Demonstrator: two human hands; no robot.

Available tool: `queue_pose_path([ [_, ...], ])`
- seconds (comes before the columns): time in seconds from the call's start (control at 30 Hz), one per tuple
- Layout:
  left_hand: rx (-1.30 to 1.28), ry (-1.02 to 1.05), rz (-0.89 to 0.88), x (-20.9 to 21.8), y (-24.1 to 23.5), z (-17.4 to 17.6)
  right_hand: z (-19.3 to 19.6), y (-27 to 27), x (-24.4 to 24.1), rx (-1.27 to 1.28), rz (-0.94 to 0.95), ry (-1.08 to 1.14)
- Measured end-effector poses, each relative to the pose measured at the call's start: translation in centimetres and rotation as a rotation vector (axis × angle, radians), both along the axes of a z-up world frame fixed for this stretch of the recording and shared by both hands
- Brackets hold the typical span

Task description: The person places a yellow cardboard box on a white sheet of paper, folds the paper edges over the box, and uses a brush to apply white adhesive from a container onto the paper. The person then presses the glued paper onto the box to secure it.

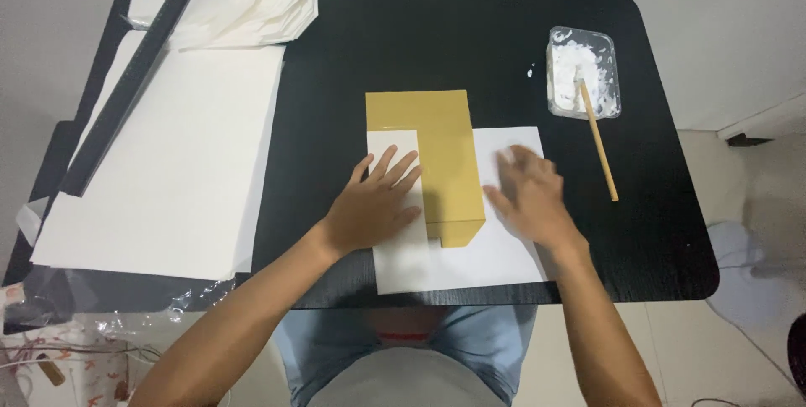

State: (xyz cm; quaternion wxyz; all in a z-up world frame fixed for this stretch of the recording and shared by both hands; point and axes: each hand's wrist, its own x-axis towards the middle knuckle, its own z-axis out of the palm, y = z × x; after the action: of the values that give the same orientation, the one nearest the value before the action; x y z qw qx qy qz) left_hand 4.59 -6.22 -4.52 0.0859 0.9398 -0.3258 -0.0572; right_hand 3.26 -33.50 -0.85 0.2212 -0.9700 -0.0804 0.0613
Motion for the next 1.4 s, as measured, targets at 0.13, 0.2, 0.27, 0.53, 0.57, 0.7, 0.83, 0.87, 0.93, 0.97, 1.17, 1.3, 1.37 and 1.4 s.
queue_pose_path([
  [0.13,0.015,0.053,0.024,0.0,-0.1,0.1,-0.5,-0.6,-0.2,-0.105,-0.242,0.05],
  [0.2,-0.009,0.046,0.029,0.0,-0.1,0.1,0.2,0.0,-0.6,-0.097,-0.265,0.081],
  [0.27,-0.042,-0.013,0.035,-0.1,-0.1,-0.2,1.2,1.0,-1.3,-0.003,-0.245,0.097],
  [0.53,-0.016,0.033,0.042,-0.4,0.0,0.0,-0.4,2.8,-1.8,-0.054,-0.006,-0.109],
  [0.57,-0.026,0.032,0.05,-0.4,0.0,-0.1,-0.6,3.3,-1.6,-0.068,0.129,-0.165],
  [0.7,-0.036,0.014,0.074,-0.4,-0.3,0.2,-1.7,5.9,-0.4,-0.001,0.359,-0.101],
  [0.83,-0.045,-0.004,0.109,-0.9,0.1,-0.1,-1.8,6.8,-0.3,-0.075,0.41,0.019],
  [0.87,-0.046,0.001,0.117,-0.2,-0.1,0.1,-1.2,6.8,0.1,-0.106,0.407,0.019],
  [0.93,-0.178,-0.087,0.085,0.7,1.3,-4.4,-1.2,6.7,0.2,-0.151,0.418,0.036],
  [0.97,-0.307,-0.172,0.052,1.2,2.0,-6.6,-1.2,6.7,0.3,-0.193,0.429,0.053],
  [1.17,-0.001,-0.21,-0.341,-0.9,7.4,-2.3,-0.8,6.9,0.2,-0.253,0.437,0.094],
  [1.3,-0.069,-0.118,-0.462,-4.9,7.7,1.7,-0.9,7.1,0.2,-0.233,0.424,0.09],
  [1.37,-0.08,-0.025,-0.566,-6.6,7.9,1.7,-0.4,7.2,0.1,-0.233,0.429,0.087],
  [1.4,-0.08,-0.025,-0.565,-7.2,7.9,1.9,-0.1,7.2,0.1,-0.233,0.43,0.088],
])
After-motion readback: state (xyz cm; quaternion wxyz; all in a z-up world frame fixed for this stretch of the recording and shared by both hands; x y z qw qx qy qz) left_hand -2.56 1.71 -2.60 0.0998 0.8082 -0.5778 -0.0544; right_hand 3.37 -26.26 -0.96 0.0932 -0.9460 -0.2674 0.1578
